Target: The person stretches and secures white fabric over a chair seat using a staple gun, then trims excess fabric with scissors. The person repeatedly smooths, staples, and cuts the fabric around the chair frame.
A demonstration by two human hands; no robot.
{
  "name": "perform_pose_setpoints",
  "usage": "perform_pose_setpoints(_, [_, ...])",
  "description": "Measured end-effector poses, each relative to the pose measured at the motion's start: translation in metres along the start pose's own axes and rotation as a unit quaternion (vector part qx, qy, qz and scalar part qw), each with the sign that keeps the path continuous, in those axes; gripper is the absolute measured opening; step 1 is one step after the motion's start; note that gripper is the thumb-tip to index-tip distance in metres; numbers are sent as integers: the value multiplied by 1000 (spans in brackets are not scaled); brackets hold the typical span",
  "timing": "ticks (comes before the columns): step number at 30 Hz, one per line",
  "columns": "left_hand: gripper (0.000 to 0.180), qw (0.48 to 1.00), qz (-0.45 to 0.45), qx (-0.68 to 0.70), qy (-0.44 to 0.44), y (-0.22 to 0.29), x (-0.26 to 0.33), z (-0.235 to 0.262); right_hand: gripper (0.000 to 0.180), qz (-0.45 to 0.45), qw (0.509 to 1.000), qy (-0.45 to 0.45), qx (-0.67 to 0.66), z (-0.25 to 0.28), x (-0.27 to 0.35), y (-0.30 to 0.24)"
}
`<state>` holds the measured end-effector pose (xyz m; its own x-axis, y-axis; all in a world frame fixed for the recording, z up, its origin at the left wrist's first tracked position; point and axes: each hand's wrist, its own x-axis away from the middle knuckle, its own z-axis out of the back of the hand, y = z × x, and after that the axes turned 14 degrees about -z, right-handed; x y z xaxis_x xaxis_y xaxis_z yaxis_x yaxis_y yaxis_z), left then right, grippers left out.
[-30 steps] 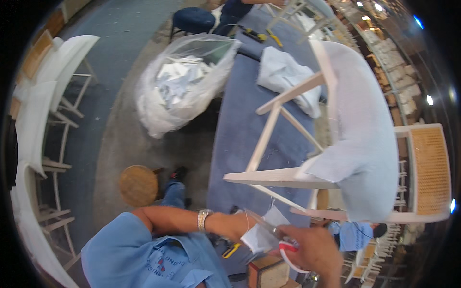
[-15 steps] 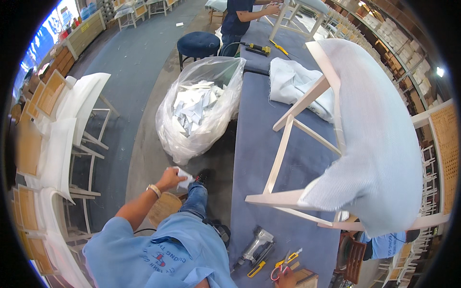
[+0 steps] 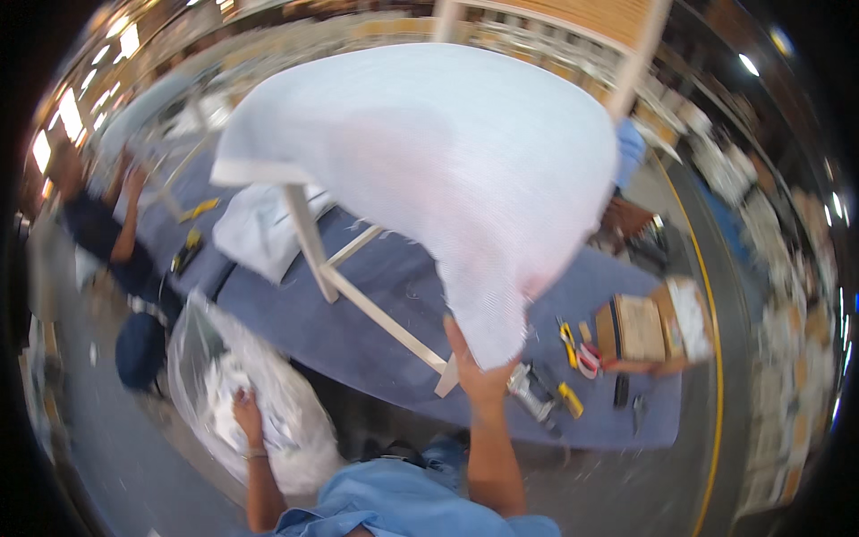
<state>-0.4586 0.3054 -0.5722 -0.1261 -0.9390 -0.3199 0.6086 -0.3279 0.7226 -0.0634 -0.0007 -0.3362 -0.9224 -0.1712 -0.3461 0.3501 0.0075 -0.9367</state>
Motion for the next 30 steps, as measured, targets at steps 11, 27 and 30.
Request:
perform_pose_setpoints(11, [32, 761, -578, 265, -131, 510, 2, 3, 53, 76, 981, 176, -21, -16, -93, 6])
perform_pose_setpoints(27, [40, 788, -608, 13, -95, 608, 25, 23, 56, -35, 997, 12, -62, 21, -87, -19])
perform_pose_setpoints(30, [47, 794, -592, 4, -136, 615, 27, 23, 58, -36, 995, -61, -73, 40, -89, -22])
